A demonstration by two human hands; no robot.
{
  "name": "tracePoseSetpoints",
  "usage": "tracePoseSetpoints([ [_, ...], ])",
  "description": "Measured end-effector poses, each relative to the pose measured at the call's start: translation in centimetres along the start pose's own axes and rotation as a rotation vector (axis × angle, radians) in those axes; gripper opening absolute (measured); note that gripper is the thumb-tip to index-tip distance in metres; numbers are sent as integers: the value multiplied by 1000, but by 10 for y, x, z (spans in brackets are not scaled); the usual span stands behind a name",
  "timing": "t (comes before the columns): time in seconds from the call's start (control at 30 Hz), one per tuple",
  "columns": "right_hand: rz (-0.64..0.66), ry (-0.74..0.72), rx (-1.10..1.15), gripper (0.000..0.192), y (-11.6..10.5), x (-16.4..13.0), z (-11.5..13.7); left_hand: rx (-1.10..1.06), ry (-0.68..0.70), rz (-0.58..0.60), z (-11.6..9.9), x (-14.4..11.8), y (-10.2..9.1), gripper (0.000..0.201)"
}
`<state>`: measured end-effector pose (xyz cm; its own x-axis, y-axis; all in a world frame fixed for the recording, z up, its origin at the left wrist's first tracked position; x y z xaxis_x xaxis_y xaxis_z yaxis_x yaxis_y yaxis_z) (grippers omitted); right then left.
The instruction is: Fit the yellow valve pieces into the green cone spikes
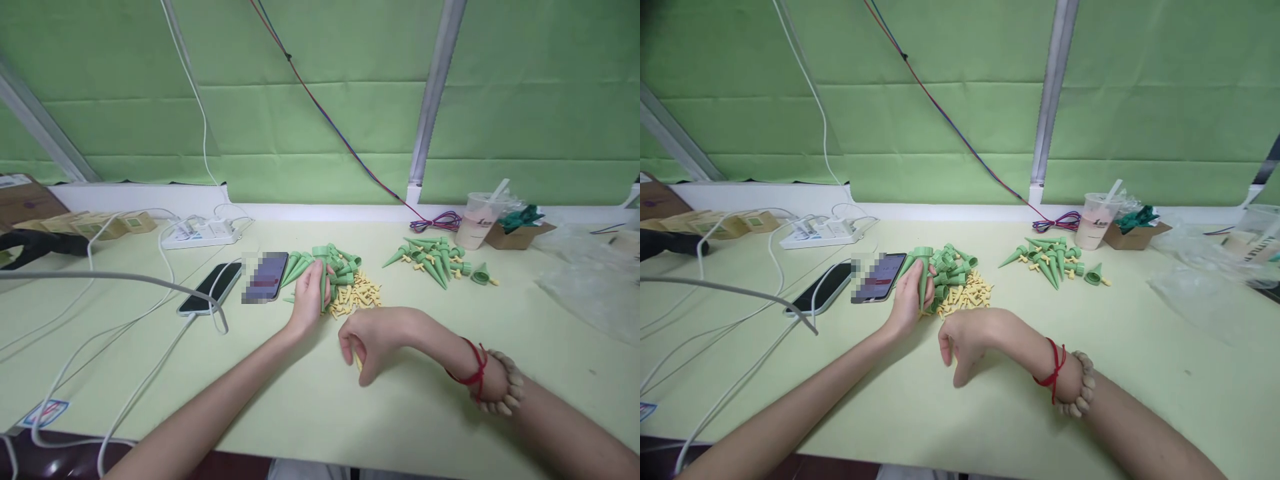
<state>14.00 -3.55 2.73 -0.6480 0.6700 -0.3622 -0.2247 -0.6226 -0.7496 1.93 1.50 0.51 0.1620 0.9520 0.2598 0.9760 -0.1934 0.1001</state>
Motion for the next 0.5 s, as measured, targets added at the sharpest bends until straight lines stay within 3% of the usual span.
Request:
tracePoseSetpoints([
  [0.07,-36,19,-82,17,2,3,0,32,39,-49,0,1,-2,32],
  [0.27,-374,227,-375,26,-15,8,-26,288,275,-278,-10,14,-21,21],
  [0.4,-330,234,-363,24,-12,7,-25,800,367,-378,-17,25,-35,23],
  [0.5,-253,215,-303,22,-9,4,-17,1175,368,-367,-15,35,-46,19],
])
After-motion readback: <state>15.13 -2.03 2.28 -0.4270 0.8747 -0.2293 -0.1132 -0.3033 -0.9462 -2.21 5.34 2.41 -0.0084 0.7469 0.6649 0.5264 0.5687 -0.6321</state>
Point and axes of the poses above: each hand's wrist, its own x-axis towards the middle knuckle, its own y-axis out of the palm, z = x × y, the point moved 2 cm from there along x, towards the middle knuckle, and after that the axes turned 3 degrees about z, right-handed, at the moved point
